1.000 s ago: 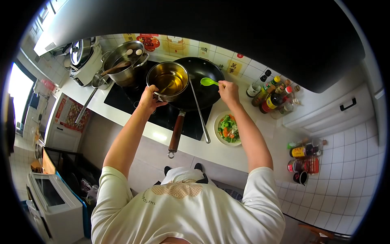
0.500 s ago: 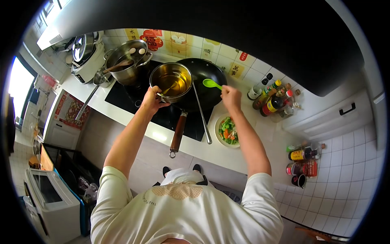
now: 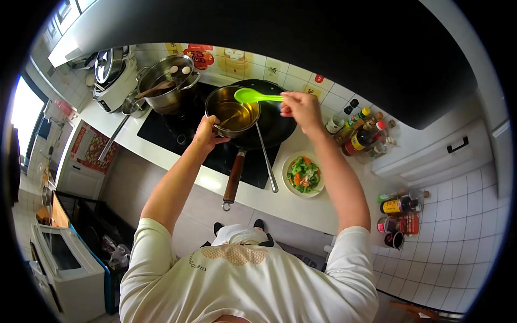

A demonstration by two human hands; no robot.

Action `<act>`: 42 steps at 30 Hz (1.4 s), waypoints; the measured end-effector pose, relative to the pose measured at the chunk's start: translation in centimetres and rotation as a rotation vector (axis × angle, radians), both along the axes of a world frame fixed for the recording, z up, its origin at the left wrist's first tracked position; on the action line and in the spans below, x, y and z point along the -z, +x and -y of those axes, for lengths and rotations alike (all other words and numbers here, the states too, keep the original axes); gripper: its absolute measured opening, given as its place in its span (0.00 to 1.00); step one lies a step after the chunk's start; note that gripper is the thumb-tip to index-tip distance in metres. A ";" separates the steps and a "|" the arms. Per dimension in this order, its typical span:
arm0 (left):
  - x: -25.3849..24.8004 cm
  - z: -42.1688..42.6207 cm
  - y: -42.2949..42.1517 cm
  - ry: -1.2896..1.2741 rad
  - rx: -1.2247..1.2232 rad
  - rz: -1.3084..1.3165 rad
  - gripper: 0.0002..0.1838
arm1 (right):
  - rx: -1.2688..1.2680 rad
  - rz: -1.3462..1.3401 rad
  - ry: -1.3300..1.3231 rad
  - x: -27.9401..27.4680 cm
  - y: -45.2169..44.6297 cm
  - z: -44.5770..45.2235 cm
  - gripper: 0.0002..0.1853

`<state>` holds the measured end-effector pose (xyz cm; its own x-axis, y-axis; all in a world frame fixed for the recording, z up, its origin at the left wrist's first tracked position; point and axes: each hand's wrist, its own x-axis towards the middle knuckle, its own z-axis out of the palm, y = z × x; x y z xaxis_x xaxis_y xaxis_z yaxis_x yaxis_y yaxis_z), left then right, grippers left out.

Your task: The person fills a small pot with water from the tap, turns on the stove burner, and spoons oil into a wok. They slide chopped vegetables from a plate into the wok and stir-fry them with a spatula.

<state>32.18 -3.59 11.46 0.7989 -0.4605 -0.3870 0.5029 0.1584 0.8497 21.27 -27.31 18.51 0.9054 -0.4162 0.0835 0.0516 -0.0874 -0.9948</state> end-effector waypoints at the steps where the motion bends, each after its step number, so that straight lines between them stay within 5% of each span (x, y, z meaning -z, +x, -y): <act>1: 0.1 0.2 -0.1 -0.009 0.006 0.006 0.26 | 0.010 0.003 -0.126 0.4 0.4 -0.8 0.11; 4: 0.6 0.6 0.1 0.021 0.018 -0.004 0.30 | 0.054 0.053 -0.658 0.3 0.5 -2.8 0.09; 8: 0.3 0.8 -0.1 0.030 0.031 -0.014 0.30 | 0.046 0.172 -0.889 1.4 1.1 -3.3 0.08; 11: 0.3 0.8 -0.2 0.017 0.008 0.017 0.28 | 0.010 0.066 -0.841 1.7 1.1 -3.5 0.08; 13: 0.4 0.8 -0.1 0.004 0.029 0.022 0.28 | -0.032 -0.142 -0.338 1.8 1.1 -3.4 0.09; 19: 0.4 0.4 0.5 0.005 0.039 0.010 0.31 | -0.039 -0.195 0.120 2.0 1.6 -2.0 0.10; 42: 0.3 0.8 1.5 0.022 -0.003 0.029 0.30 | -0.013 -0.187 0.153 2.1 3.5 -0.4 0.09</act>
<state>33.73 -4.35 11.12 0.8111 -0.4500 -0.3737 0.4776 0.1406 0.8673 24.74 -26.86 16.44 0.9046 -0.3992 -0.1492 -0.1345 0.0648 -0.9888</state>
